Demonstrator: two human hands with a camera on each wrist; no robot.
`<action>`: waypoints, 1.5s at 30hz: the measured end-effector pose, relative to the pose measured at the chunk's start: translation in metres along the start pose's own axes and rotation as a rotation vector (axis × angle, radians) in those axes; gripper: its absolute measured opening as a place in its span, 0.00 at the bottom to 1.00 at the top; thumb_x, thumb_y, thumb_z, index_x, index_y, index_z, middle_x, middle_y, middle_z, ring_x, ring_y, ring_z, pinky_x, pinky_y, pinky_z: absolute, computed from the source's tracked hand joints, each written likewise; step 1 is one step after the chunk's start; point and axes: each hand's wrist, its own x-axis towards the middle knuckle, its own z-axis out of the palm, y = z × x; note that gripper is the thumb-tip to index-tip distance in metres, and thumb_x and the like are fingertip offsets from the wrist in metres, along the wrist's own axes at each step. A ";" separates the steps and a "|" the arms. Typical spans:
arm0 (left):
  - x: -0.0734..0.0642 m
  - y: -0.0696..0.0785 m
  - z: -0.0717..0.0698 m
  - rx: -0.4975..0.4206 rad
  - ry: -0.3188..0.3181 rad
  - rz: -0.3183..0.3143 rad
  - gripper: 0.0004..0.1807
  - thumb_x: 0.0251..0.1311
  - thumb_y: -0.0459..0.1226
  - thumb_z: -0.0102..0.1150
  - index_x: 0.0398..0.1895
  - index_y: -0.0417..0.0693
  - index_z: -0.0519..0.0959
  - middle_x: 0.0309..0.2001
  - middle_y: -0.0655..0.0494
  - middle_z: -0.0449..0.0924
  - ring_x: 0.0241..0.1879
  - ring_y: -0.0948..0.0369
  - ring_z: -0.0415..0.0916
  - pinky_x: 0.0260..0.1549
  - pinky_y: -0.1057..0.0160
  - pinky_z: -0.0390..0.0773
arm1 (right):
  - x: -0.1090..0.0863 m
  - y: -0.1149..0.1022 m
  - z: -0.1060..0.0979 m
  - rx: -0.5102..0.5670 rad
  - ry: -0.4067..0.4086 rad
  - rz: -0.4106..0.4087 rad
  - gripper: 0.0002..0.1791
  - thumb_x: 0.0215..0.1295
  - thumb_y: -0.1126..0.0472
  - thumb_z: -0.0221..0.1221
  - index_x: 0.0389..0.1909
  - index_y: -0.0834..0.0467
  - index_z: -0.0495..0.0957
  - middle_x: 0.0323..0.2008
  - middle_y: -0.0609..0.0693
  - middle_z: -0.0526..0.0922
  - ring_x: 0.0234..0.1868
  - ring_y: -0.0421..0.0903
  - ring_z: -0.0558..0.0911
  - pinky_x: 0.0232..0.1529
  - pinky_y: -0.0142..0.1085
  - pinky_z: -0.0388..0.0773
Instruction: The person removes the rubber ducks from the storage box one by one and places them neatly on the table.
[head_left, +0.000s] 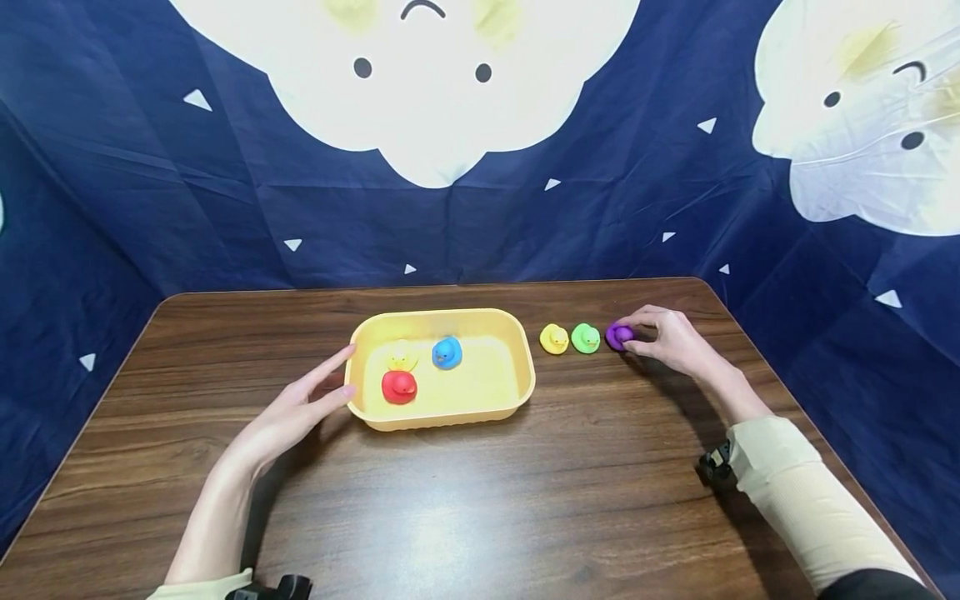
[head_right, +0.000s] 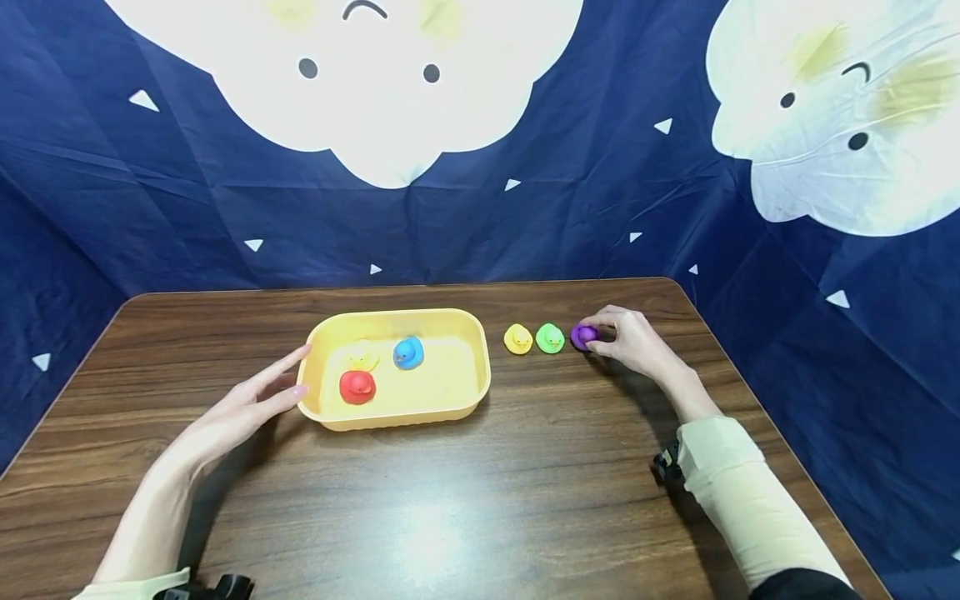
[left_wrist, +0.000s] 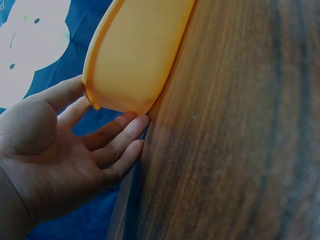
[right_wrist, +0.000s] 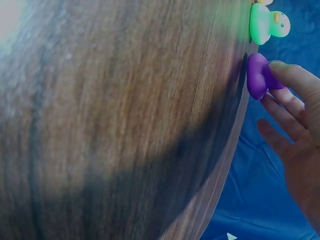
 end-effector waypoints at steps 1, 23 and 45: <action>0.000 0.000 0.000 0.000 0.000 0.001 0.39 0.76 0.51 0.53 0.84 0.65 0.49 0.74 0.36 0.64 0.73 0.42 0.62 0.68 0.36 0.62 | 0.000 0.000 0.000 -0.005 -0.001 0.000 0.17 0.58 0.67 0.72 0.50 0.59 0.88 0.44 0.54 0.89 0.50 0.54 0.85 0.53 0.32 0.73; -0.001 0.000 0.001 -0.002 0.010 0.006 0.38 0.76 0.50 0.53 0.84 0.65 0.50 0.73 0.36 0.66 0.72 0.43 0.64 0.68 0.38 0.63 | -0.001 0.003 0.002 0.007 -0.004 -0.010 0.19 0.59 0.68 0.72 0.53 0.60 0.87 0.44 0.55 0.89 0.50 0.56 0.86 0.51 0.28 0.71; 0.000 0.001 0.000 -0.004 0.001 0.000 0.39 0.76 0.51 0.53 0.84 0.65 0.49 0.74 0.36 0.65 0.72 0.43 0.63 0.68 0.37 0.63 | -0.002 0.003 0.000 0.028 -0.015 0.047 0.21 0.61 0.64 0.72 0.57 0.58 0.85 0.51 0.57 0.88 0.55 0.55 0.85 0.57 0.38 0.77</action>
